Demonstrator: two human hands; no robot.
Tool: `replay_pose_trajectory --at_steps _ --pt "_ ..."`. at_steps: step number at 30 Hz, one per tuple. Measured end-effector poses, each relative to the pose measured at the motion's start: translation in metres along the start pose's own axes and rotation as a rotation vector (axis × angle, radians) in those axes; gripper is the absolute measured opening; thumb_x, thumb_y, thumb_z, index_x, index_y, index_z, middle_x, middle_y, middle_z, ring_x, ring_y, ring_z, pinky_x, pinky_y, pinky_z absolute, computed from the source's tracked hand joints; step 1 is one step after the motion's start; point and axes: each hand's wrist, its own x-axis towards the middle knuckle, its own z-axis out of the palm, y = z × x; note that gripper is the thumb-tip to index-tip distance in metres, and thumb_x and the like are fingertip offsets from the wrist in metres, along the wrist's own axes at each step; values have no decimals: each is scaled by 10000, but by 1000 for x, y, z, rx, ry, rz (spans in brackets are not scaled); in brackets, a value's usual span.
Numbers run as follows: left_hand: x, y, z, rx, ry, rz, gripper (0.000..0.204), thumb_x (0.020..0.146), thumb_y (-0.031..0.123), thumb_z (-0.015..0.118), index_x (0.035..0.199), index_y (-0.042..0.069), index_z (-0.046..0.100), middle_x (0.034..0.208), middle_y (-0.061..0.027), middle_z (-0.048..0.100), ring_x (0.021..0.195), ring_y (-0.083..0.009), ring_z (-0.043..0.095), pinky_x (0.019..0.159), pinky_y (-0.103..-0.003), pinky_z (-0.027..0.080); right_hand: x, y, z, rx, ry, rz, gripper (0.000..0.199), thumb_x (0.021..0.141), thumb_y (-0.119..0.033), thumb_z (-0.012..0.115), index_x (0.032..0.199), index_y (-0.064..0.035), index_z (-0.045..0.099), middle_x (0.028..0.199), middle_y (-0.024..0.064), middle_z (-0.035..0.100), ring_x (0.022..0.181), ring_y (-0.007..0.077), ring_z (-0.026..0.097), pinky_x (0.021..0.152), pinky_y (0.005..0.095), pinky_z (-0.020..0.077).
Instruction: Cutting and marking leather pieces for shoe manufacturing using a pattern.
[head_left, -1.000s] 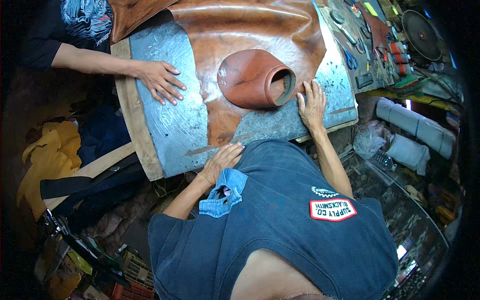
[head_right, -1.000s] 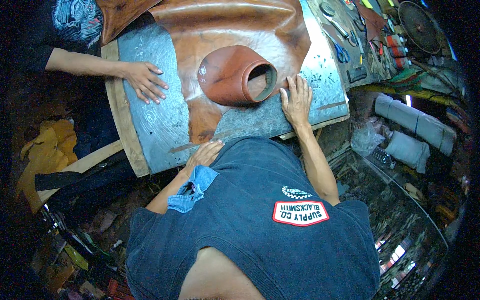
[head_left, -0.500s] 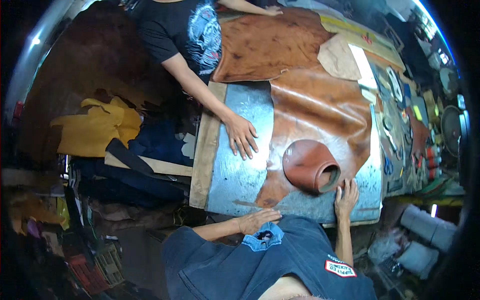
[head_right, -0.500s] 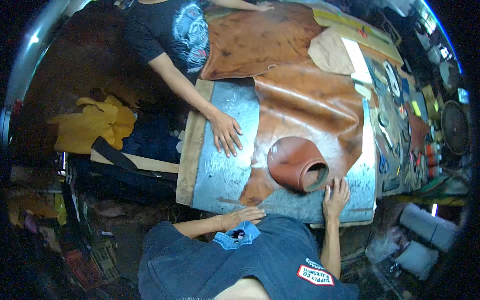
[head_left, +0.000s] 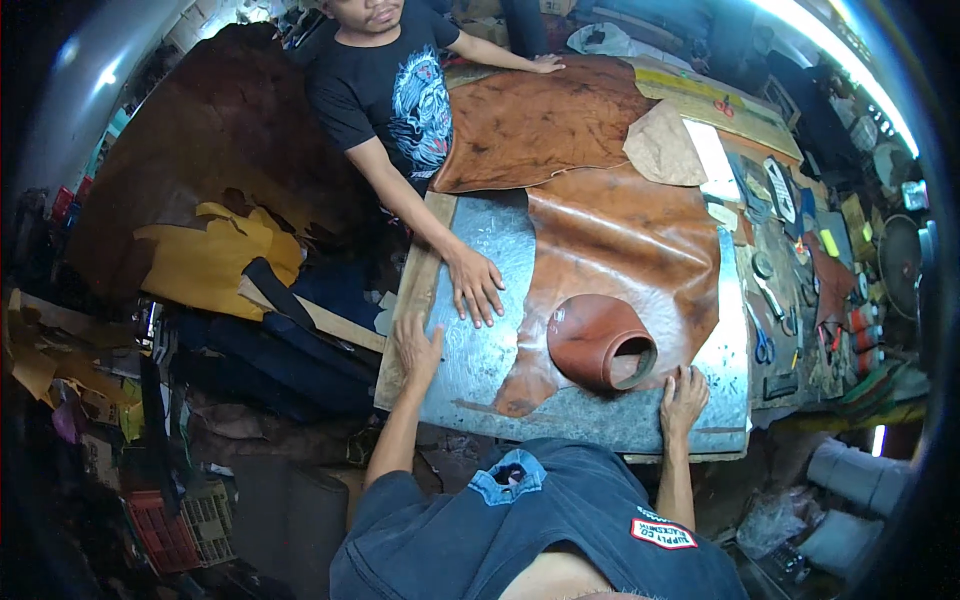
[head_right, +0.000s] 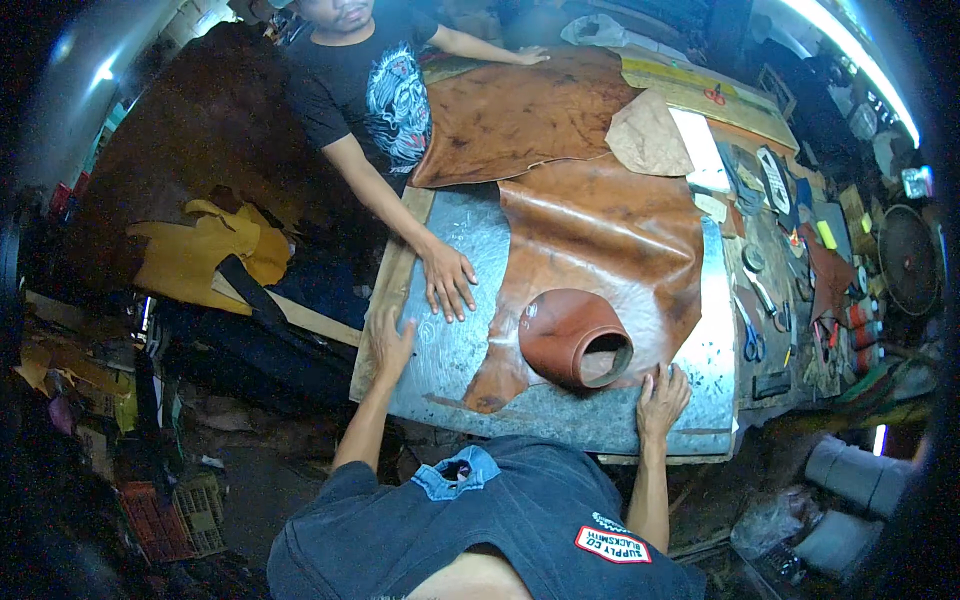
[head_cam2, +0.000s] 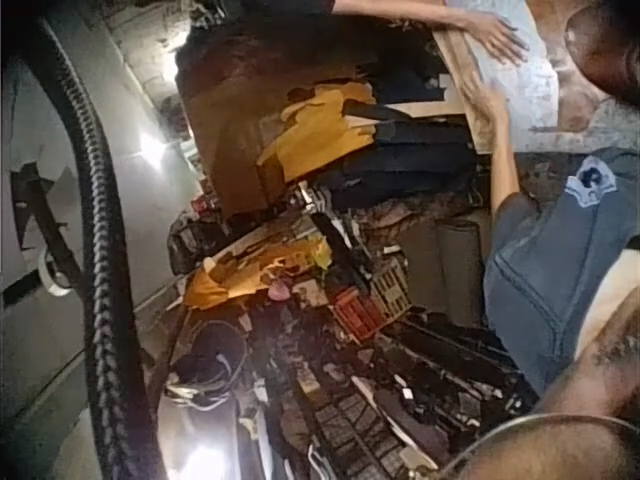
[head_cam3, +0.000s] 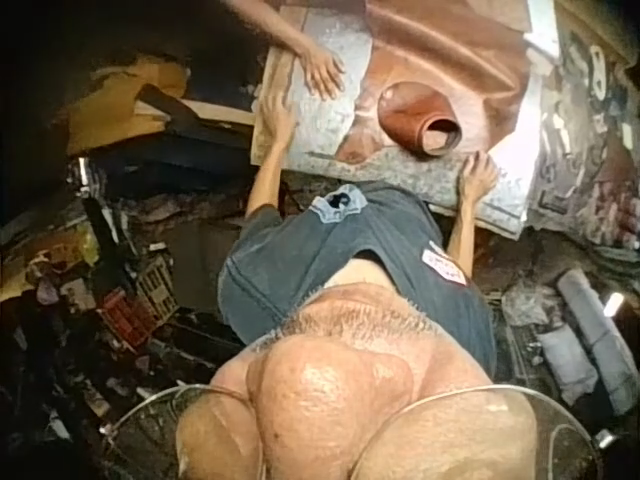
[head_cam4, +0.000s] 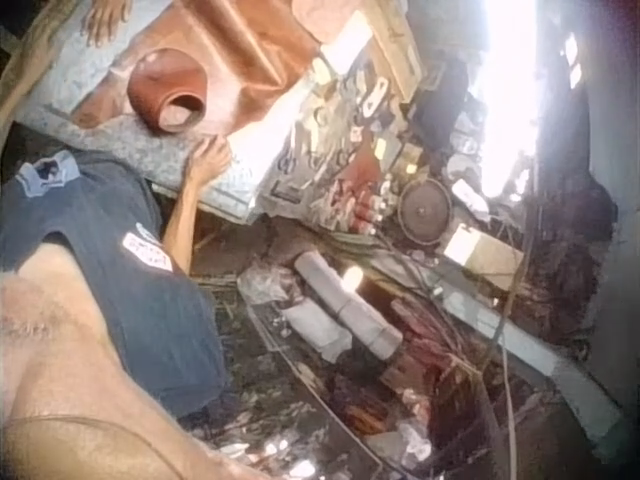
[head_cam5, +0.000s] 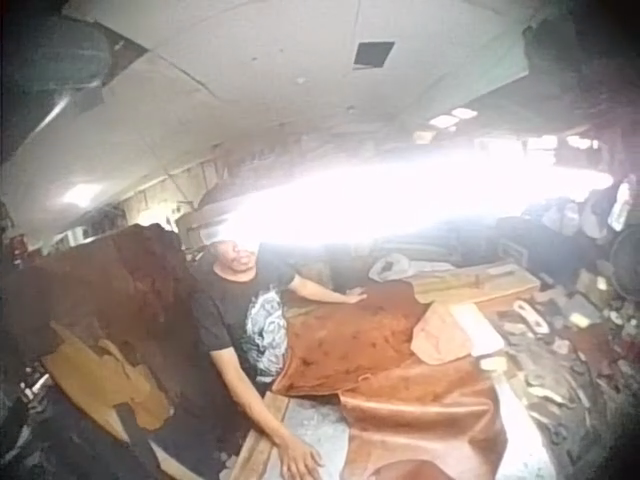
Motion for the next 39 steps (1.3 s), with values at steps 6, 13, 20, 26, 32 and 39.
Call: replay_pose_trajectory --at_steps 6,13,20,26,32,39 --pt "15 -12 41 415 139 -348 563 918 432 544 1332 52 494 1453 -207 382 1393 -381 264 1139 -513 205 0 1 0 -8 -6 19 382 900 -204 617 1254 -76 555 1296 204 498 1236 377 438 1058 513 304" --pt "18 -8 35 458 115 -347 546 928 448 513 1336 85 505 1432 -199 410 1357 -378 322 1110 -517 250 -1 17 -10 90 -8 50 429 900 -196 618 1301 -74 527 1391 209 445 1301 381 399 1076 528 286" --pt "57 -34 19 266 148 -455 531 933 453 493 1301 72 536 1316 -219 525 1216 -402 488 997 -527 379 11 72 -17 -234 -39 320 521 1004 -351 452 1477 -152 357 1543 198 263 1428 371 235 1130 566 189" --pt "83 -48 17 245 -66 -731 616 969 554 333 1221 55 589 1114 -247 650 1064 -420 612 916 -514 461 13 84 -4 -292 -96 409 524 1014 -390 407 1480 -157 352 1557 191 241 1443 370 201 1140 572 167" --pt "91 -58 10 218 -109 -693 653 968 578 291 1139 44 625 1087 -246 661 1042 -419 620 893 -515 471 17 85 -3 -378 -279 441 534 1019 -398 382 1487 -143 340 1571 175 226 1452 372 178 1145 578 147" --pt "95 -49 7 222 -146 -766 659 968 587 284 1187 56 608 1108 -232 658 1073 -409 607 926 -501 453 21 82 -3 -412 -318 453 537 1019 -389 374 1494 -143 325 1583 174 190 1455 388 154 1149 581 130"
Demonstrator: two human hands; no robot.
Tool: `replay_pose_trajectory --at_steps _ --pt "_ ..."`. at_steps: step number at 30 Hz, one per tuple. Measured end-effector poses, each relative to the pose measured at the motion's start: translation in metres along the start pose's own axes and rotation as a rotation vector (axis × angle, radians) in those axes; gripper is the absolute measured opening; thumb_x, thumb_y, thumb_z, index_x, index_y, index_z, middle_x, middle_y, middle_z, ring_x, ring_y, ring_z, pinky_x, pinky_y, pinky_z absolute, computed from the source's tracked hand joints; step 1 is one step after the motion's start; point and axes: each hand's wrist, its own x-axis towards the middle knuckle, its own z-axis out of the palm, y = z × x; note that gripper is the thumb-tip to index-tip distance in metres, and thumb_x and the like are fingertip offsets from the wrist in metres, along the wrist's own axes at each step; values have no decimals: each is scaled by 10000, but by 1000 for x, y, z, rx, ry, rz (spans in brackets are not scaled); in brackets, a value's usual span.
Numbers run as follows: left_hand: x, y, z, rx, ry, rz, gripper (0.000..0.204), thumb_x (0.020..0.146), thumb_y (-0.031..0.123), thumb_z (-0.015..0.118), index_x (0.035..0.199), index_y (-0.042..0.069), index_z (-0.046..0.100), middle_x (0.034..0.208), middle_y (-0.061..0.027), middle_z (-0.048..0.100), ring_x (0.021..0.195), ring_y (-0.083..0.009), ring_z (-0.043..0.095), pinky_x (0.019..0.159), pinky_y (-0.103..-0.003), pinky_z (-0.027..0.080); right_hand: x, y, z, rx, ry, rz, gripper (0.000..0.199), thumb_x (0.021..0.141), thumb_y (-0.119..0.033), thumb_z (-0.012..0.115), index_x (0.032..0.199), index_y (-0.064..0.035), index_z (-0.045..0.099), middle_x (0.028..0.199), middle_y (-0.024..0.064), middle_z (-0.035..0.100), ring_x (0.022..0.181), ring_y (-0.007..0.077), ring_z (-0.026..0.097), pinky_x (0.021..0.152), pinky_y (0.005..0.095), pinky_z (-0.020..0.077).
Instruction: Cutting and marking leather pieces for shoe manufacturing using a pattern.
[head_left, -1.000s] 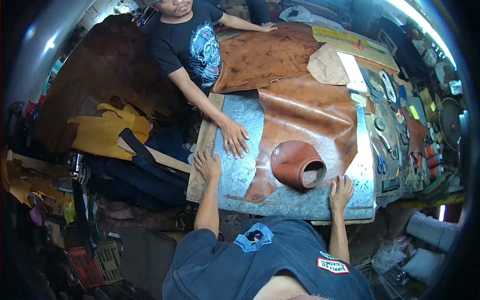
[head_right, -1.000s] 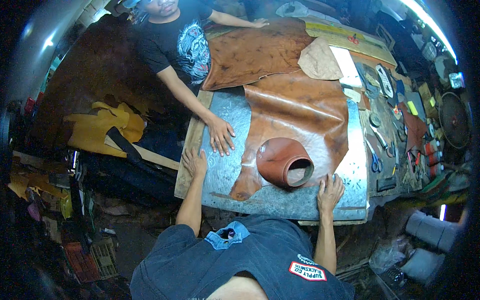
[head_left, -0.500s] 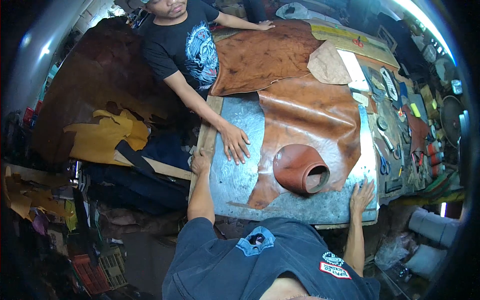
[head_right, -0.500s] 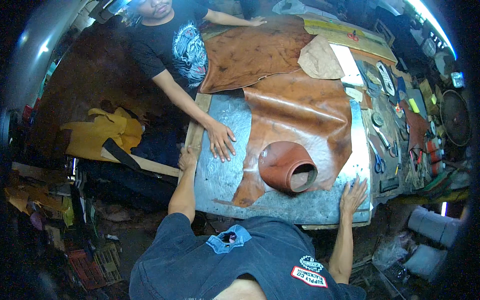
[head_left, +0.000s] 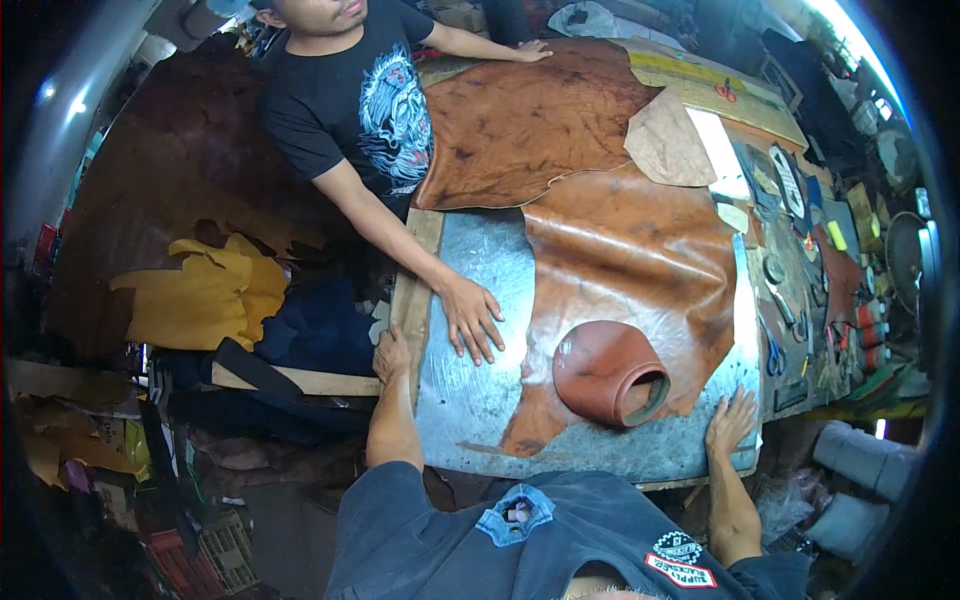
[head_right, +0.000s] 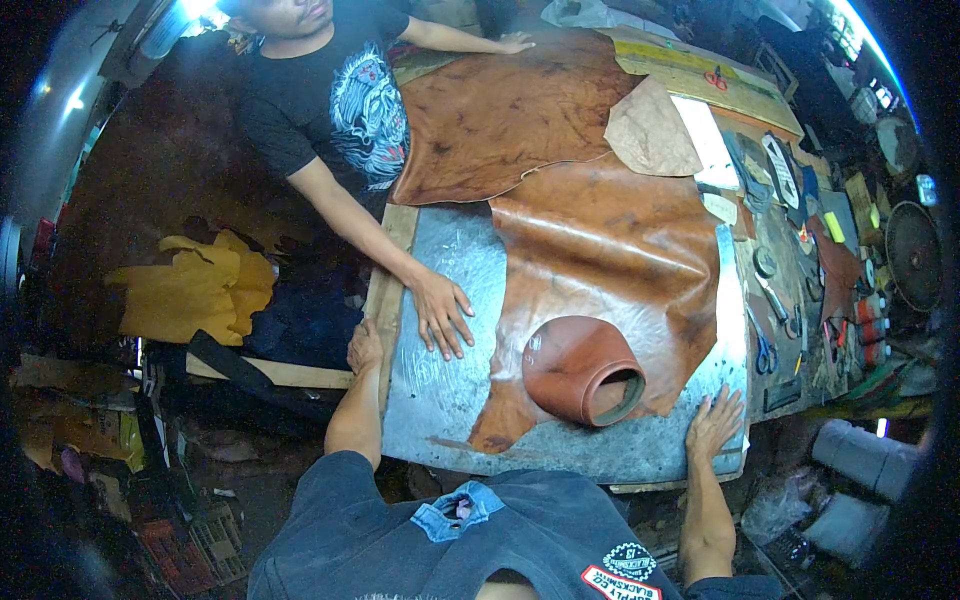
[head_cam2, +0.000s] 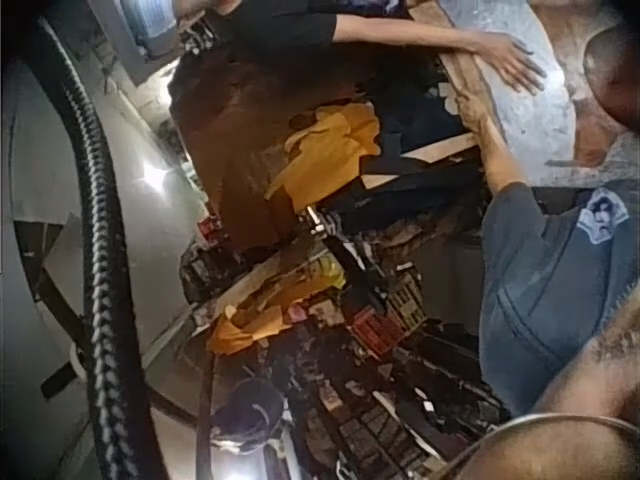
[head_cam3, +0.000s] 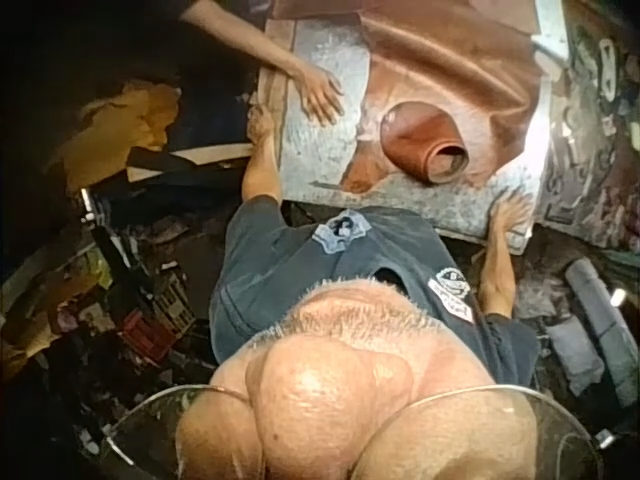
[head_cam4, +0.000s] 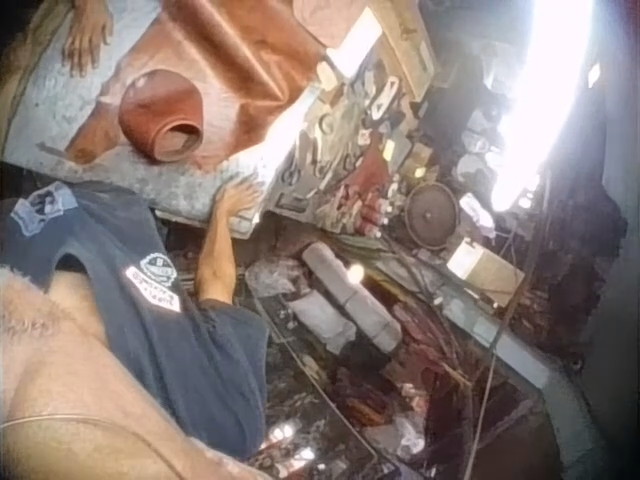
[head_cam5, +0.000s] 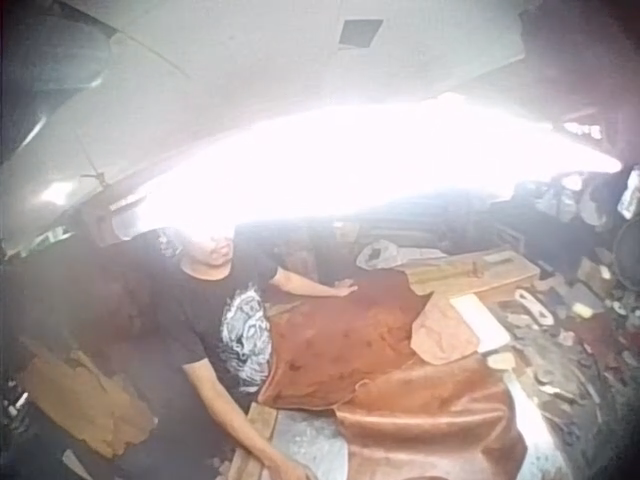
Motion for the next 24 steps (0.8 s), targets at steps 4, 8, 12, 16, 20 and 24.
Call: replay_pose_trajectory --at_steps 4,8,12,16,20,24 --pt "-3 5 -5 3 -16 7 679 967 600 262 1206 68 610 1124 -231 655 1086 -405 603 929 -500 452 0 -1 -1 -20 8 3 539 1017 -384 377 1496 -144 318 1581 173 195 1452 391 162 1149 579 137" --pt "-4 6 -7 -5 3 13 720 962 622 237 1189 62 628 1128 -244 650 1092 -412 599 936 -499 449 -1 -3 -4 -38 21 6 541 1017 -393 366 1497 -150 313 1578 173 199 1449 391 171 1149 572 149" --pt "-4 5 -6 1 -29 -2 743 959 627 236 1154 38 644 1129 -258 645 1097 -416 596 946 -495 447 -1 -7 -10 -66 -18 23 537 1019 -400 353 1499 -165 306 1574 175 205 1448 392 168 1152 566 143" --pt "-5 2 -5 -14 15 7 742 968 608 234 1123 18 656 1122 -255 649 1095 -414 599 950 -492 448 -4 -9 -16 -10 -15 19 536 1016 -395 362 1500 -170 306 1573 176 210 1450 390 164 1154 563 138" --pt "-4 -1 -3 -49 16 -8 735 971 602 234 1133 21 654 1129 -252 648 1102 -413 597 950 -491 447 -5 -11 -18 -7 -16 3 538 1015 -391 368 1500 -168 304 1572 179 213 1451 393 159 1153 567 132" --pt "-3 -3 -3 -60 18 2 735 968 607 234 1136 28 655 1136 -249 646 1106 -409 596 953 -493 445 -7 -12 -22 -15 -48 21 543 1018 -401 346 1506 -168 295 1576 178 203 1452 390 158 1157 563 124"
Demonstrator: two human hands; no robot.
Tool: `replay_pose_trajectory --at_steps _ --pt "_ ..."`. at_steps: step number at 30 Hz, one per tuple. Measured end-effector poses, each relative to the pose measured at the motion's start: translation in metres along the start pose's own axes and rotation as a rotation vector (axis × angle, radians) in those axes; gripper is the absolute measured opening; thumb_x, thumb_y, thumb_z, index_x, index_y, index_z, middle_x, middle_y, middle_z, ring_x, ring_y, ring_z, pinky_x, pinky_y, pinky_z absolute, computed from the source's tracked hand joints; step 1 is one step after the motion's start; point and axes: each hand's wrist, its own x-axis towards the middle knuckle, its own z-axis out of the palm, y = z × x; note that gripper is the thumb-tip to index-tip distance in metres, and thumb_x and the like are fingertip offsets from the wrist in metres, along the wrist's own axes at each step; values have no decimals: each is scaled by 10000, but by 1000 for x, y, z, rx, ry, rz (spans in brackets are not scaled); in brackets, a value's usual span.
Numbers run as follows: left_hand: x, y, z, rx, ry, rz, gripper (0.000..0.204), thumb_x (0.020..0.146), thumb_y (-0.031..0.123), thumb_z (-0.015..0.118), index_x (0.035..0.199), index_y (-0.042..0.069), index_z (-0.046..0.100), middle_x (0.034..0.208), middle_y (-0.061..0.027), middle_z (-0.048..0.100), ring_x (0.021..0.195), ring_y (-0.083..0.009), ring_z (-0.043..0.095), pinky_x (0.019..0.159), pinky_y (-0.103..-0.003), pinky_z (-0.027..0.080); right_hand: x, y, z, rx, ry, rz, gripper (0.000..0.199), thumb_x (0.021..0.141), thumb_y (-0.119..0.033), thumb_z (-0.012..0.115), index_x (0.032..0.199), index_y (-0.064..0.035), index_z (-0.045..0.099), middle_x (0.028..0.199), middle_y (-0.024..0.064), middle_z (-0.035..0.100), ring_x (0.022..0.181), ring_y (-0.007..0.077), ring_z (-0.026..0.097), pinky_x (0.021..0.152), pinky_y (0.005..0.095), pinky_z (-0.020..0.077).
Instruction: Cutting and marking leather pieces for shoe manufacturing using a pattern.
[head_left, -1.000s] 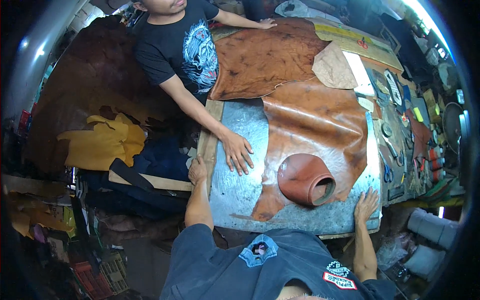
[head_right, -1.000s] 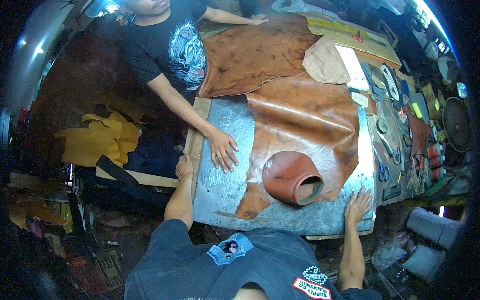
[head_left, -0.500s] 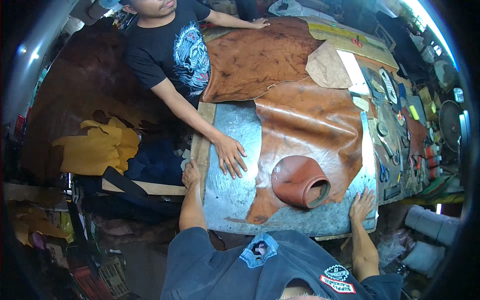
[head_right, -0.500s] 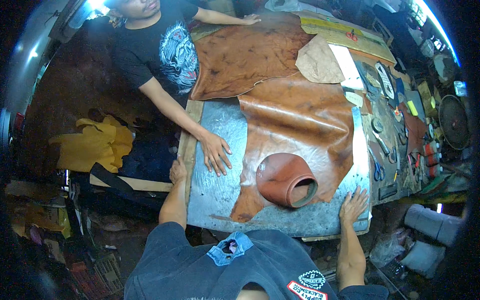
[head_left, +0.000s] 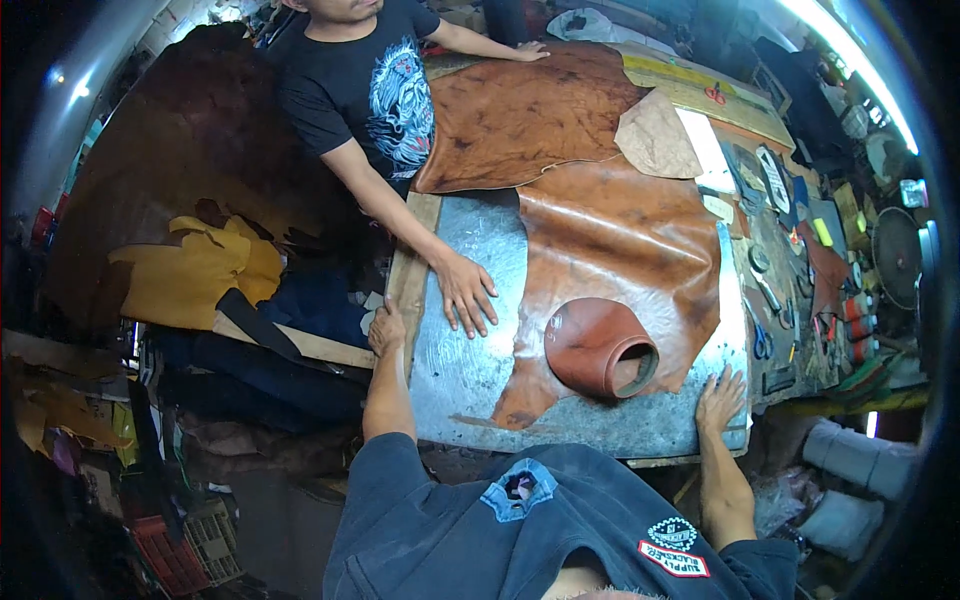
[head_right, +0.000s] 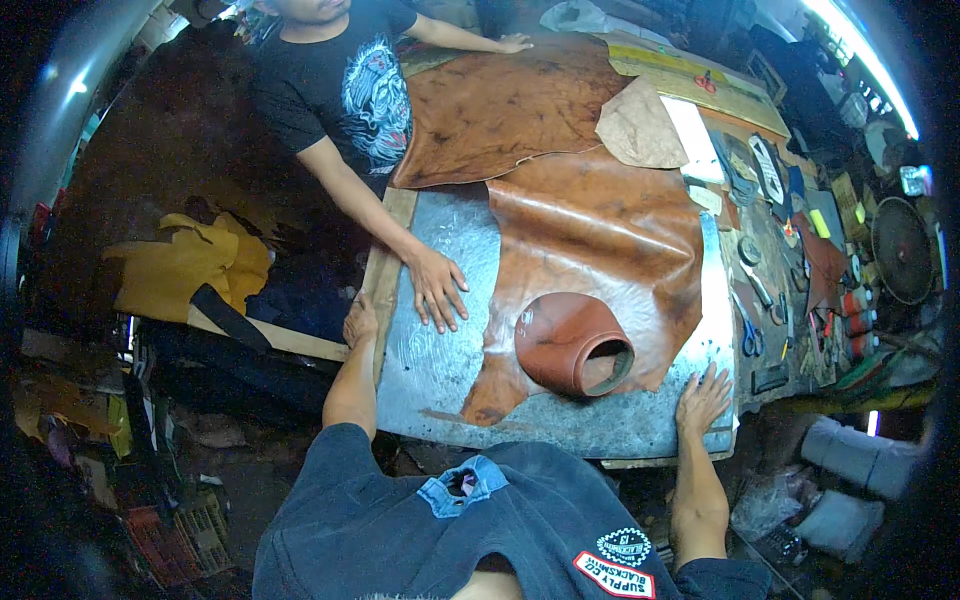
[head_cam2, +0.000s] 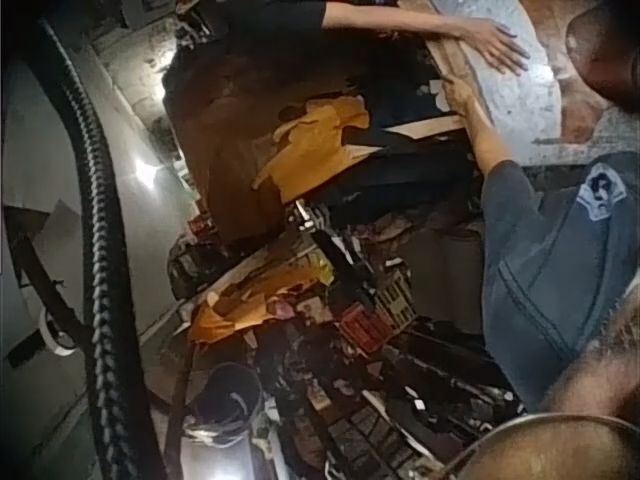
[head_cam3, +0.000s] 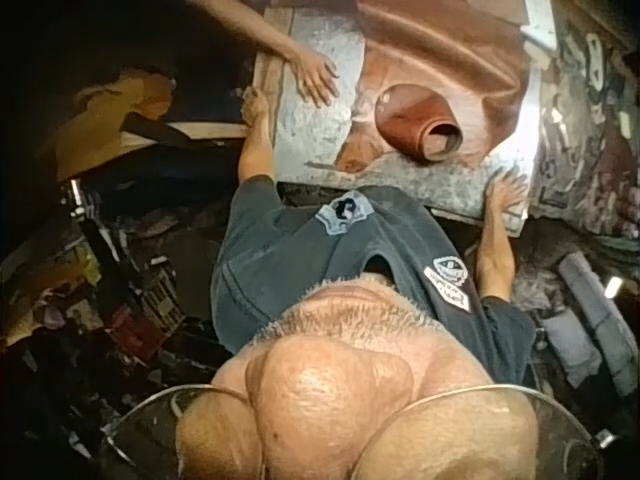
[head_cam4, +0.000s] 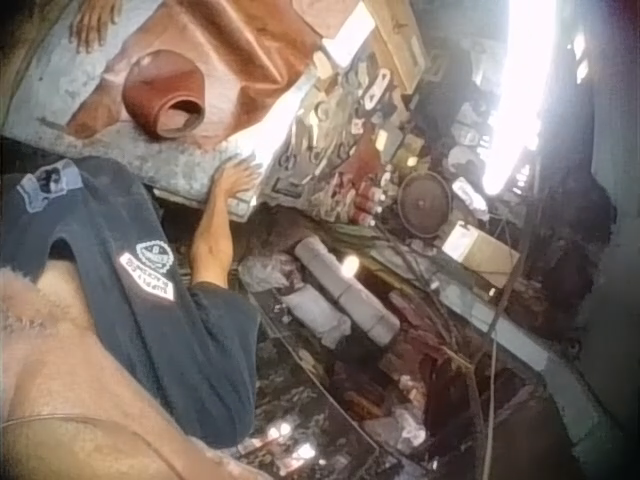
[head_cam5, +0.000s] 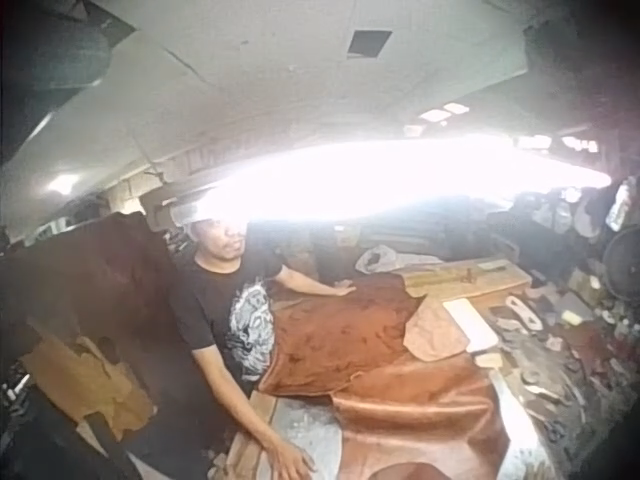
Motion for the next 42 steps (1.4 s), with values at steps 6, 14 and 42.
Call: replay_pose_trajectory --at_steps 6,14,42 --pt "9 -5 6 -29 -7 -12 746 956 628 232 1142 47 661 1137 -243 649 1098 -417 597 954 -503 441 2 -2 1 13 0 4 552 1018 -417 331 1503 -155 306 1575 183 203 1450 389 164 1161 556 114" --pt "26 -13 24 -124 -151 8 817 930 686 289 1112 -5 686 1093 -205 684 1033 -361 636 864 -434 475 5 4 13 41 212 -51 539 931 -337 479 1433 -150 422 1458 251 392 1360 416 333 1122 554 193" --pt "2 8 -4 5 -44 -42 817 944 656 209 1109 11 683 1172 -250 632 1125 -424 580 973 -501 428 0 -5 -3 4 16 32 562 1003 -412 385 1503 -165 309 1574 174 212 1458 376 148 1160 557 110"
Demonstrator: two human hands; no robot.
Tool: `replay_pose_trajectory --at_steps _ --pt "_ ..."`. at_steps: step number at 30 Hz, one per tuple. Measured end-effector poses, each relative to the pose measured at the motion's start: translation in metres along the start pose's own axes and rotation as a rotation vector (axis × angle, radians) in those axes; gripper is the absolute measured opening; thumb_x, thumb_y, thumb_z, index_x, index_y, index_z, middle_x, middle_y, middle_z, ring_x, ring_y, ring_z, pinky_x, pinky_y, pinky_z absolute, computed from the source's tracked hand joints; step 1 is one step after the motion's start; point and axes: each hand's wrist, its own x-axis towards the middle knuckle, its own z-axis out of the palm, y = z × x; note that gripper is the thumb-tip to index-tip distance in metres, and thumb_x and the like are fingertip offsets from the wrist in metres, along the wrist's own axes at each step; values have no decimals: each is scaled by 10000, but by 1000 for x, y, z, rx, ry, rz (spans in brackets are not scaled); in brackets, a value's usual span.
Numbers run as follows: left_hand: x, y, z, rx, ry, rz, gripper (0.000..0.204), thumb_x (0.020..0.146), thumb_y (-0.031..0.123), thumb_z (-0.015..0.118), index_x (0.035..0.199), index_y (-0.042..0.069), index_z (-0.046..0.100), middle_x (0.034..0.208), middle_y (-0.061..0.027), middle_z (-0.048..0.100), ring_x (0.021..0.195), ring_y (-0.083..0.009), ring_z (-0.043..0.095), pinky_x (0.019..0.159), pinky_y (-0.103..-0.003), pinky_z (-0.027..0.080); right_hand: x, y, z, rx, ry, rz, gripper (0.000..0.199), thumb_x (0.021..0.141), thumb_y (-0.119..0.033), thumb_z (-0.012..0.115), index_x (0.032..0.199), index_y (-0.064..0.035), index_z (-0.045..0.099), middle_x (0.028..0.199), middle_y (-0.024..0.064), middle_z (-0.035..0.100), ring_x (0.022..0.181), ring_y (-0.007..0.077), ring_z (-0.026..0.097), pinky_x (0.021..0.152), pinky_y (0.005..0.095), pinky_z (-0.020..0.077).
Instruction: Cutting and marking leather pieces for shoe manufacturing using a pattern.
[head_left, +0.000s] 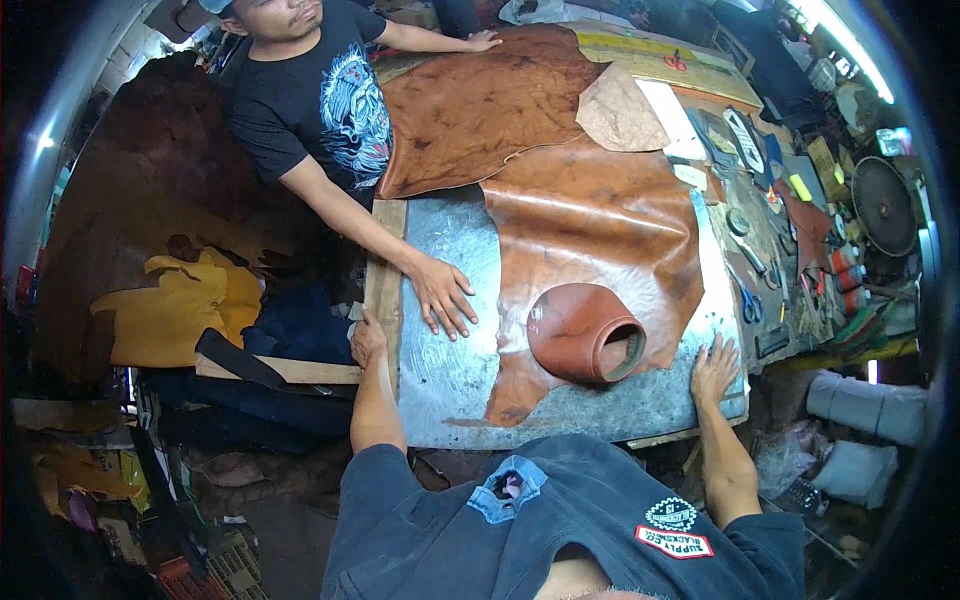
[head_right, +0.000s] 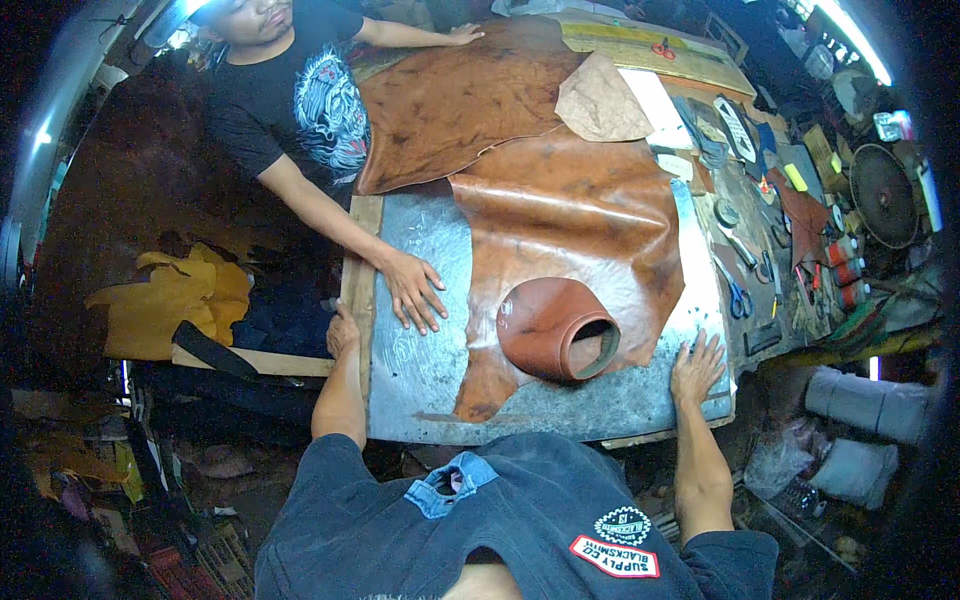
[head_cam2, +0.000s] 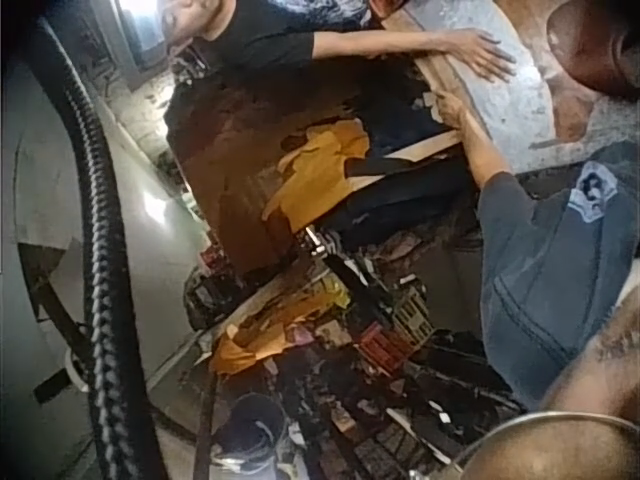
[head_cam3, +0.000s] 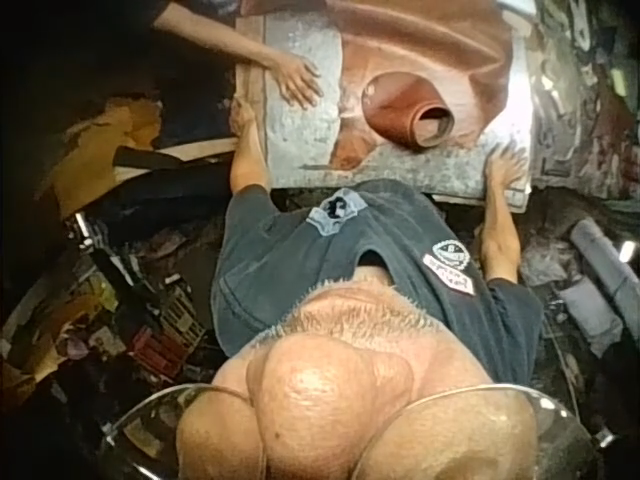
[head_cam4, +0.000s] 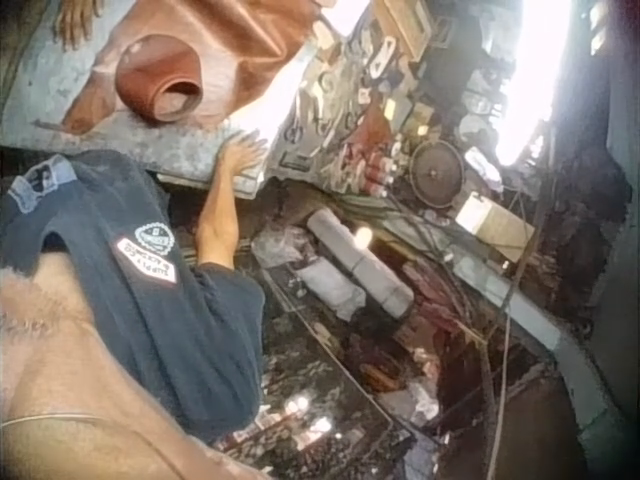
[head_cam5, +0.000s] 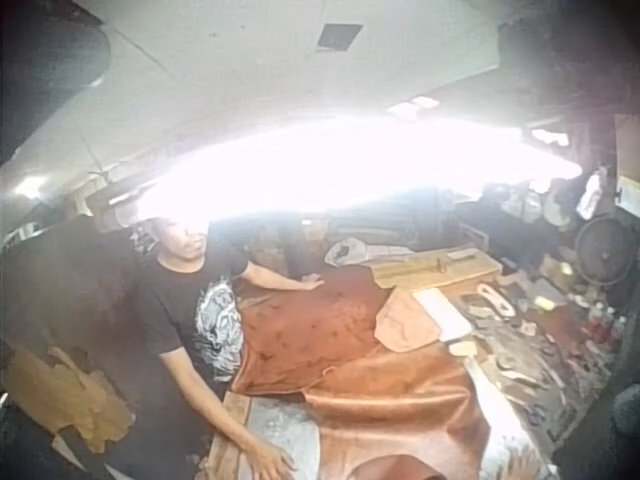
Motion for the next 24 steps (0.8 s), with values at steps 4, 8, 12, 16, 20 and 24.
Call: replay_pose_trajectory --at_steps 4,8,12,16,20,24 --pt "-1 1 1 1 18 0 809 944 656 211 1114 18 679 1169 -243 636 1124 -418 581 969 -502 429 0 1 2 29 -3 -7 561 1004 -412 385 1503 -167 310 1575 168 213 1458 376 148 1160 558 110" --pt "1 -1 3 -2 12 -3 790 953 643 217 1126 21 672 1172 -235 637 1130 -413 579 974 -507 426 0 3 4 21 2 -9 560 1008 -417 378 1507 -174 304 1579 157 208 1459 374 144 1159 559 113" --pt "4 -3 4 37 24 28 775 963 627 217 1123 21 673 1177 -230 636 1129 -407 582 979 -502 427 2 2 5 -15 4 -2 557 1011 -422 369 1507 -176 305 1584 152 196 1461 367 143 1159 558 114" --pt "5 -2 7 38 36 25 771 967 619 218 1104 18 682 1168 -225 642 1127 -398 588 978 -492 435 2 3 7 3 -8 -6 556 1013 -422 367 1507 -176 303 1585 151 195 1462 363 144 1159 558 116" --pt "6 -3 8 35 23 -7 775 966 622 219 1095 19 688 1158 -224 648 1124 -396 591 978 -487 438 3 6 10 -15 5 -19 556 1014 -426 357 1507 -177 300 1581 158 203 1459 369 148 1158 561 119" --pt "6 -4 7 31 50 19 780 963 627 213 1099 24 688 1160 -224 647 1121 -394 594 977 -480 441 3 5 10 -36 26 -17 553 1016 -431 345 1507 -181 297 1577 162 210 1458 373 150 1159 562 120"
